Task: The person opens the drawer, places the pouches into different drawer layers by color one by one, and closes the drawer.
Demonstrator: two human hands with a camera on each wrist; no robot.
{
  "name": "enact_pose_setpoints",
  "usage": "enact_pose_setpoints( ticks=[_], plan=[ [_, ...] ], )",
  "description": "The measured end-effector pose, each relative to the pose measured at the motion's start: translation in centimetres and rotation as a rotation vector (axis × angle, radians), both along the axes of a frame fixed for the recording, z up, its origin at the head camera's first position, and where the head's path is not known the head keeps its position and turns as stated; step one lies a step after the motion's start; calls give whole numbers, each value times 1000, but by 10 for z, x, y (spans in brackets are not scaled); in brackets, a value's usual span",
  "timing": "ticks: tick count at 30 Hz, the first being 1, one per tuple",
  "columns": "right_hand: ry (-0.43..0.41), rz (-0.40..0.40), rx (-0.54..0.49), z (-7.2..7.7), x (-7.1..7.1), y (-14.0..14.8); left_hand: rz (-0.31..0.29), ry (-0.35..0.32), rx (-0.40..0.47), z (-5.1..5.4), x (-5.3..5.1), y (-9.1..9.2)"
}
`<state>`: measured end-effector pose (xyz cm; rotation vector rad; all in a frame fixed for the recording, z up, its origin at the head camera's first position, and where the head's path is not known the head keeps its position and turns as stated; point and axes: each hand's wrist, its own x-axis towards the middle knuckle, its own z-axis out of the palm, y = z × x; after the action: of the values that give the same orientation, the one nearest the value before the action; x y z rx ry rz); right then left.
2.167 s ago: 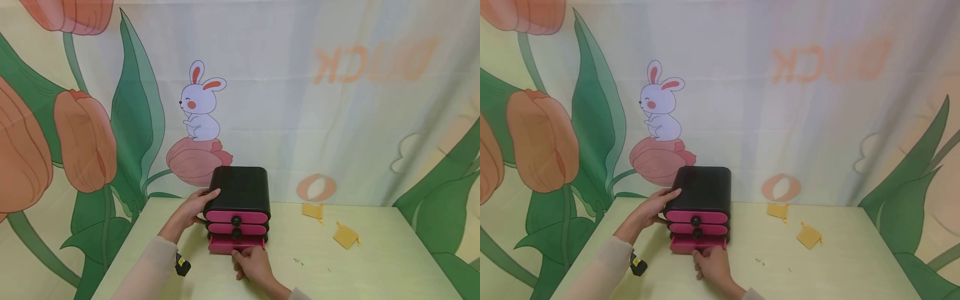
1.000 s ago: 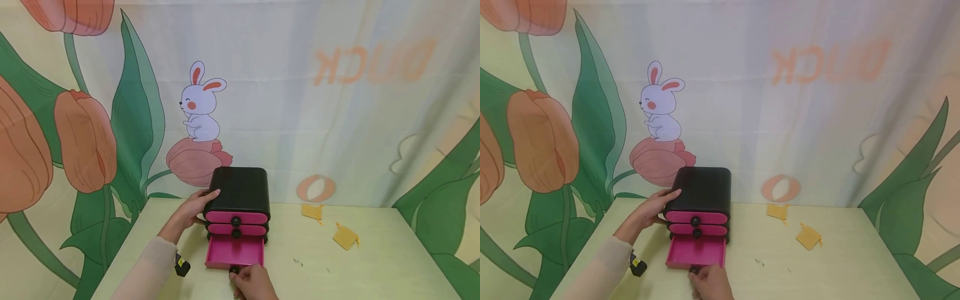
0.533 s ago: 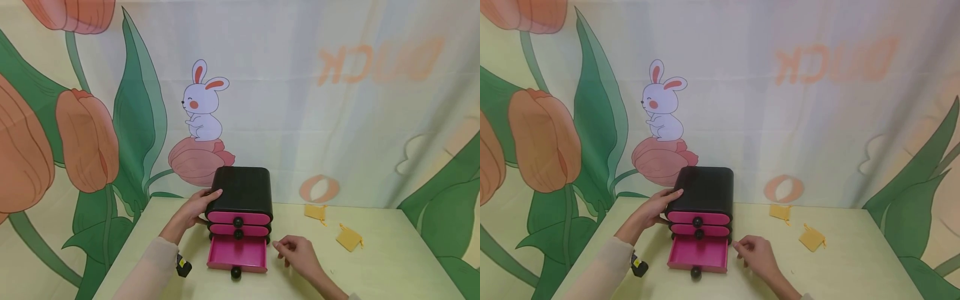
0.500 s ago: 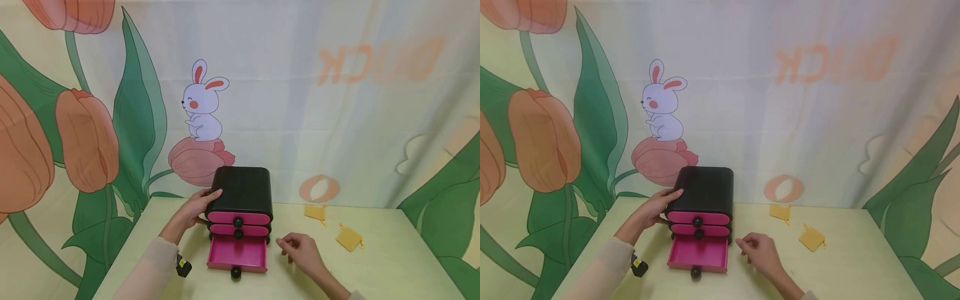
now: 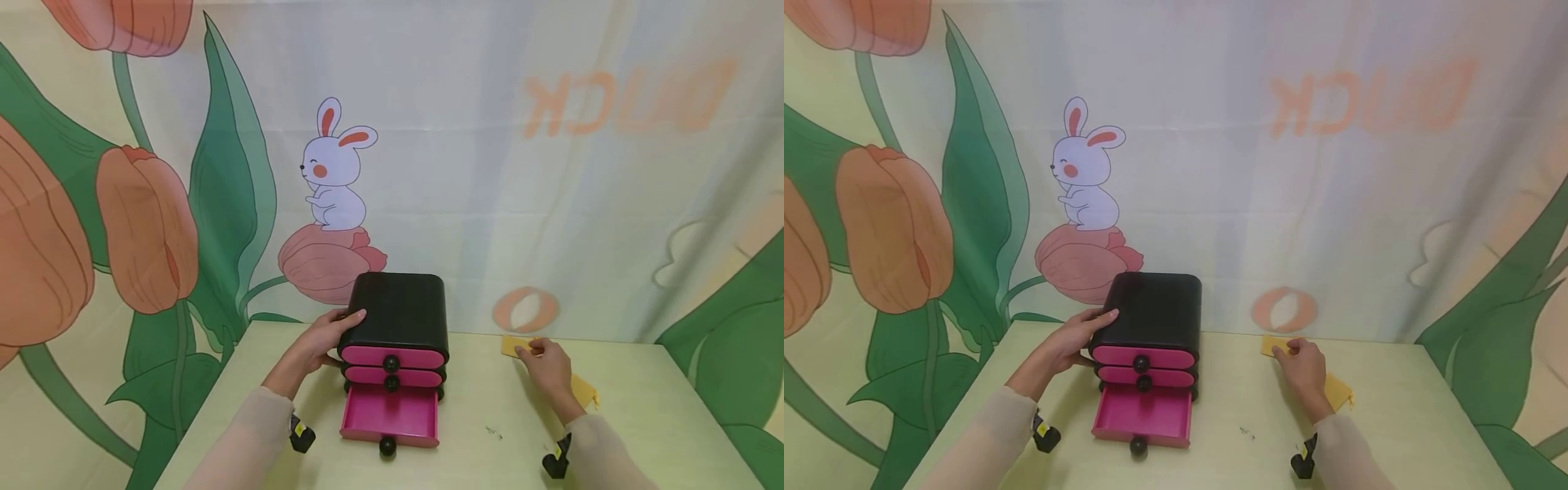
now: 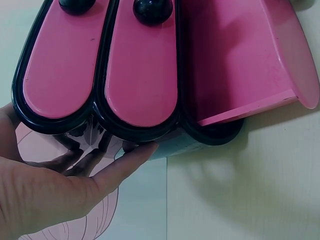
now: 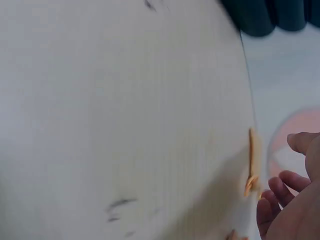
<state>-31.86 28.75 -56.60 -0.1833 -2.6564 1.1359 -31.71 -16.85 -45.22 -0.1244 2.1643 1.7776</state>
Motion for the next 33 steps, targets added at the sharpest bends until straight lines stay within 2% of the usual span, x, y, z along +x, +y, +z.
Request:
enact_pose_setpoints(
  ticks=[4, 9, 19, 22, 27, 33],
  plan=[
    [-46, -49, 65, -8, -10, 13, 0, -3, 6, -2, 0, 1],
    [-89, -49, 117, -17, -11, 20, 1, -5, 4, -4, 0, 2],
    [-72, -49, 94, -21, -10, 20, -3, 2, -4, -3, -1, 3],
    [-44, -33, 81, -20, -10, 17, 1, -1, -7, -3, 0, 2],
    [48, 31, 53, -9, -5, 7, 2, -1, -4, -1, 0, 1],
    [147, 118, -34, 26, 10, -12, -4, 2, 2, -1, 0, 0]
  ],
)
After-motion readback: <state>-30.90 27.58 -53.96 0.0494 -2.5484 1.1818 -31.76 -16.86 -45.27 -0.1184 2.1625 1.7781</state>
